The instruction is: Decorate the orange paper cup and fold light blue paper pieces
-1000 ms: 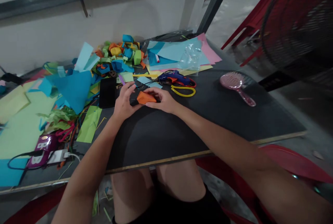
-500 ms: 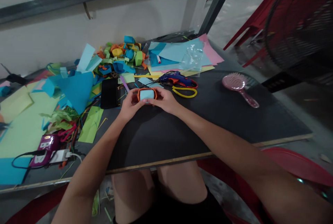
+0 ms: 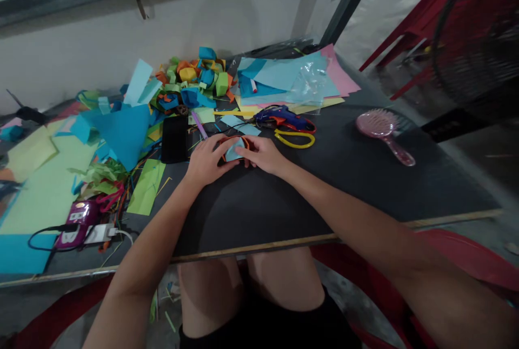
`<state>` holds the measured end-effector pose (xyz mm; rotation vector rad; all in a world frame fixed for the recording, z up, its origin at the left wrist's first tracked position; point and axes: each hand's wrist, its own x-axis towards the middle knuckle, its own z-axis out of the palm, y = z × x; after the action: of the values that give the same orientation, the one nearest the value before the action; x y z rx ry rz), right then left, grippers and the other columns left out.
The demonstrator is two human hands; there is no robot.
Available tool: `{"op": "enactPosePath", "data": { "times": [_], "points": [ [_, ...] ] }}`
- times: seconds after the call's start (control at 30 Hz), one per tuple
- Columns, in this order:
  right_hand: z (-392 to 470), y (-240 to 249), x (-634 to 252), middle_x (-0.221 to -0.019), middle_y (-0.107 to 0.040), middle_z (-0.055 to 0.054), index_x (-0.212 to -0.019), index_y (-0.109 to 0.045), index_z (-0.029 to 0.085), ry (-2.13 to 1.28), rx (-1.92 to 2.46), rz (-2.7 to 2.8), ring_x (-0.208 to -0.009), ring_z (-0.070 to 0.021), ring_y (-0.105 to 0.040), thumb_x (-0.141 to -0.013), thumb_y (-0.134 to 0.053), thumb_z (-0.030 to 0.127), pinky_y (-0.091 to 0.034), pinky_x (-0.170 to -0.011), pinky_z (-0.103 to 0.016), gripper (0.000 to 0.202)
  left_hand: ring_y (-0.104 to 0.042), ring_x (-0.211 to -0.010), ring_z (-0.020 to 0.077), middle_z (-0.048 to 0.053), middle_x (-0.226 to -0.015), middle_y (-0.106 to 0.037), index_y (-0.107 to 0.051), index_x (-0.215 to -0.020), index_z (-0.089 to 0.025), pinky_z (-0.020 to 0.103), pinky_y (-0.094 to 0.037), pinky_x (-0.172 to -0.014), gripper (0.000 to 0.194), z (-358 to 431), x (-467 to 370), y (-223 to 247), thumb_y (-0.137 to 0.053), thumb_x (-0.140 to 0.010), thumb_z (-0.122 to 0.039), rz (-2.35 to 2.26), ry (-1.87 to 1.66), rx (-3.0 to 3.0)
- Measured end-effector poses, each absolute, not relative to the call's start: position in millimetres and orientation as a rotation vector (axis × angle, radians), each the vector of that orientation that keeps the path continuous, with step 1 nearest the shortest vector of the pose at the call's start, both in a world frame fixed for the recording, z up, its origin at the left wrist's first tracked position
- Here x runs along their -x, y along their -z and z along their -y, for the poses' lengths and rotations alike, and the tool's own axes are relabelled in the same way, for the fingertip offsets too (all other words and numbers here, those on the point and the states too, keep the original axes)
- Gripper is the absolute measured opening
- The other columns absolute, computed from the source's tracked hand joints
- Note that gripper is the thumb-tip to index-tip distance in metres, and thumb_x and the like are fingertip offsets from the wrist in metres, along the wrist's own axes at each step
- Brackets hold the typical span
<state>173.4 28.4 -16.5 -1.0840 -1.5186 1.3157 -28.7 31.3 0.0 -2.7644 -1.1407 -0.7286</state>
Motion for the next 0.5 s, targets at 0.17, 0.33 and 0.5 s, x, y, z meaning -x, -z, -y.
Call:
{"op": "enactPosePath", "data": {
  "times": [0.17,0.33,0.5],
  "points": [
    [-20.6,10.3,-172.1,-0.089,-0.063,-0.004,-0.107,-0.061,0.019,-0.680,1.178,1.465,-0.057,-0.0100,-0.049,-0.087,-0.059,0.045,-0.045,-0.055,-0.027,0.033,-0.064,-0.096,0.0242,0.012,-0.115,-0.062,-0.060,-0.128,-0.023,0.034,-0.052,-0.079,0.053,-31.3,28.7,2.6,-0.057,-0.086,-0.056,1.387,0.607,2.649],
    [-24.1,-3.8,-184.0,-0.098,-0.059,-0.010,-0.112,-0.056,0.020,-0.216,1.342,1.537,-0.079,-0.0205,-0.056,-0.091,-0.045,0.039,-0.051,-0.077,-0.040,0.030,-0.060,-0.112,0.0278,0.014,-0.126,-0.058,-0.050,-0.137,-0.018,0.039,-0.051,-0.092,0.067,-36.5,32.9,4.2,-0.051,-0.087,-0.063,1.469,0.737,2.753],
    [-38.2,-13.3,-216.4,-0.131,-0.048,-0.027,-0.126,-0.050,0.008,0.115,1.780,1.733,-0.123,-0.0416,-0.043,-0.087,-0.055,0.046,-0.037,-0.097,-0.061,0.055,-0.059,-0.116,0.0271,0.016,-0.129,-0.056,-0.052,-0.132,-0.013,0.039,-0.049,-0.095,0.054,-34.9,33.9,4.0,-0.041,-0.095,-0.051,1.451,0.806,2.794]
  ]
}}
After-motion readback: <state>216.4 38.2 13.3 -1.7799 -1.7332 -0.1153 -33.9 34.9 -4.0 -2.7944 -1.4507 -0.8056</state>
